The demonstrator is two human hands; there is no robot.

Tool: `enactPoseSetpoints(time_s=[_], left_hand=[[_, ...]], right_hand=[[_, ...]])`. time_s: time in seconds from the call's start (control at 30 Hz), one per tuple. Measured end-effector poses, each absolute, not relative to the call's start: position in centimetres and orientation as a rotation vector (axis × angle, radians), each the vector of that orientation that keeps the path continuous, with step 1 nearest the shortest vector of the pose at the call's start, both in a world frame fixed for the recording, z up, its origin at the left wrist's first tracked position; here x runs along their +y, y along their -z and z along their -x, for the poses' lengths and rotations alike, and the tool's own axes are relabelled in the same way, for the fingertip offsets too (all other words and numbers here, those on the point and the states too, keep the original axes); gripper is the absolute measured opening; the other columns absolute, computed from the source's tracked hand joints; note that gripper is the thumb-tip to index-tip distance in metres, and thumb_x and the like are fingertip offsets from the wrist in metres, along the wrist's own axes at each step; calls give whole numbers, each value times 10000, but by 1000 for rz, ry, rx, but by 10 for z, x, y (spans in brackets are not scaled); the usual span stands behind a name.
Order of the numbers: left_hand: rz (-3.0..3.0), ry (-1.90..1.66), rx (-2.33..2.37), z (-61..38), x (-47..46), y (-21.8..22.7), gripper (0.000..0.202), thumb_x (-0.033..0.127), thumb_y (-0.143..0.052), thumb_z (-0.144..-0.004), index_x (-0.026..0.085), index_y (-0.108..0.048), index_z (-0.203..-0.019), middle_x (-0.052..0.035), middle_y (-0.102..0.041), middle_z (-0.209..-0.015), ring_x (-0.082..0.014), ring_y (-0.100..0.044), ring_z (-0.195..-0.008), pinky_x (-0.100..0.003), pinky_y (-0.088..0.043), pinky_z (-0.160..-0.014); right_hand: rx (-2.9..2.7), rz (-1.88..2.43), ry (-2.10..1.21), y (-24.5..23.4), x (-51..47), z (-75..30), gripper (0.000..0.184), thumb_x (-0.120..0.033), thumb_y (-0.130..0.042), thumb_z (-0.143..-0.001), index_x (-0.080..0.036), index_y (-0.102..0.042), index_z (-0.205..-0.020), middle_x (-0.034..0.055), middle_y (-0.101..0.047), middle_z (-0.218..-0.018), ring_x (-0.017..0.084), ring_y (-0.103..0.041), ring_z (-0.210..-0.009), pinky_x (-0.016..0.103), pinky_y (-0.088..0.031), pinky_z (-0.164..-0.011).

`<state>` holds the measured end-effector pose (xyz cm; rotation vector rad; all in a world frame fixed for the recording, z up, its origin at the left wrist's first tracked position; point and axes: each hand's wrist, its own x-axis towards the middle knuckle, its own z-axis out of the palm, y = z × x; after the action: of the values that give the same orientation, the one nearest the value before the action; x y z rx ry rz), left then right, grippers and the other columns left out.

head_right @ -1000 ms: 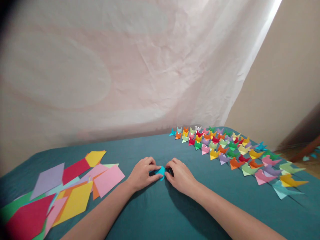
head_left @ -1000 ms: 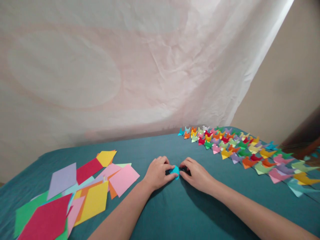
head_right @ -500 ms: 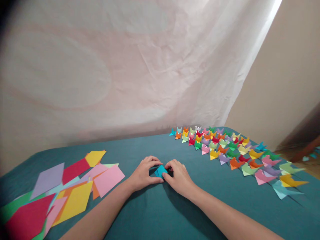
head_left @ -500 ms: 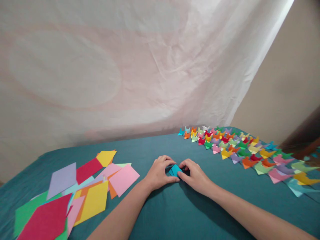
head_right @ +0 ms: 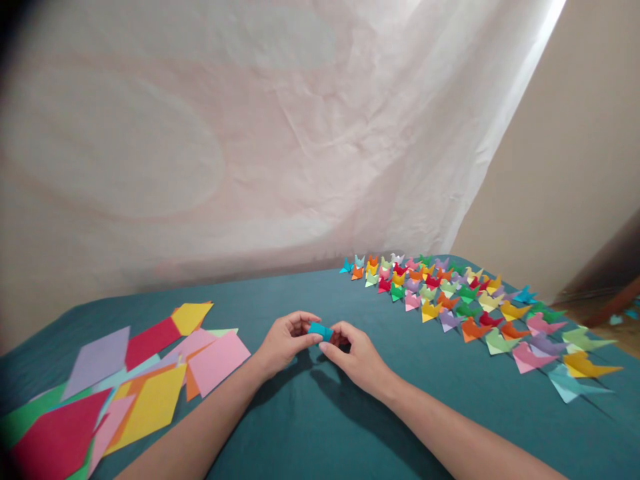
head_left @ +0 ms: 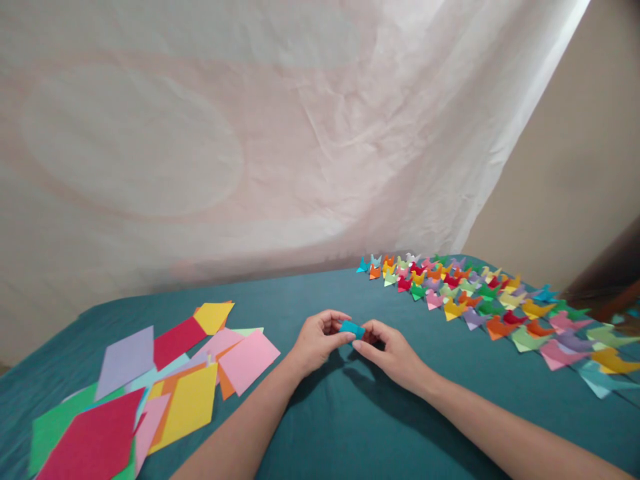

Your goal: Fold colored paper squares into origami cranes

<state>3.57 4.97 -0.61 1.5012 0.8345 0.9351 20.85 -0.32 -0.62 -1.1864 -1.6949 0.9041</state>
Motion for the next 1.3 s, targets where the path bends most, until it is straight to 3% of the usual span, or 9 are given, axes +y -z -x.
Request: enactPoseSetpoints(time_s=[0.23, 0.47, 0.63, 0.8, 0.97, 1.1, 1.2, 1.3], left_hand=[[-1397, -915, 764, -40, 46, 7, 343, 356, -780, -612, 123, -632, -816, -37, -673, -782, -141, -606, -699, -282, -459, -718], [-1684, -958, 864, -36, 49, 10, 217, 273, -688, -714, 146, -667, -888, -37, -673, -808, -156, -604, -731, -278, -452, -689], [-2158, -1074, 896, -35, 40, -1, 419, 202, -730, -670, 208, -608, -1071, -48, -602, -1037, -200, -551, -978, -312, -425, -851], [-2558, -949, 996, -36, 30, -4, 178, 232, -621, -802, 231, -621, -980, -37, -605, -1000, -199, -539, -953, -329, -397, -840], [-2820, -751, 1043, -33, 30, -6, 119, 188, -498, -873, 216, -612, -892, -27, -624, -916, -181, -553, -874, -321, -382, -771], [-2837, -640, 1069, -30, 35, -4, 114, 146, -495, -850, 203, -591, -873, -29, -625, -939, -182, -563, -894, -303, -395, -766], [-2798, -594, 1059, -28, 39, 0, 140, 120, -495, -832, 213, -581, -893, -18, -628, -974, -173, -576, -897, -287, -412, -775], [-2752, -614, 1078, -27, 41, 4, 160, 105, -496, -821, 219, -574, -902, -11, -628, -1015, -172, -586, -917, -286, -429, -794]], right_hand=[[-1761, 1261, -742, 9, -3, -209, 180, -299, -539, -805, -182, -504, -674, -33, -529, -618, 124, -489, -596, 233, -394, -571], [-1814, 1207, -406, 9, -2, -213, 49, -198, -501, -813, -190, -533, -777, 9, -578, -741, 153, -539, -706, 262, -425, -665], [-2014, 1197, 30, 9, 0, -219, 118, -130, -466, -829, -188, -568, -818, 53, -598, -813, 195, -524, -796, 314, -389, -730], [-2223, 1271, 298, 2, -4, -218, 179, -123, -453, -858, -186, -618, -832, 68, -594, -805, 212, -493, -793, 341, -341, -734], [-2304, 1279, 313, 2, -6, -213, 171, -137, -468, -868, -192, -626, -834, 63, -588, -806, 209, -488, -786, 338, -334, -726], [-2252, 1312, 189, 7, -2, -215, 107, -211, -540, -852, -199, -626, -914, 64, -609, -881, 213, -509, -837, 332, -347, -746], [-2193, 1342, 109, 9, 1, -219, 166, -285, -585, -826, -195, -621, -961, 69, -618, -932, 218, -524, -864, 335, -359, -763], [-2185, 1338, 73, 8, 2, -224, 178, -265, -563, -826, -196, -633, -974, 66, -630, -927, 213, -537, -860, 342, -359, -777]])
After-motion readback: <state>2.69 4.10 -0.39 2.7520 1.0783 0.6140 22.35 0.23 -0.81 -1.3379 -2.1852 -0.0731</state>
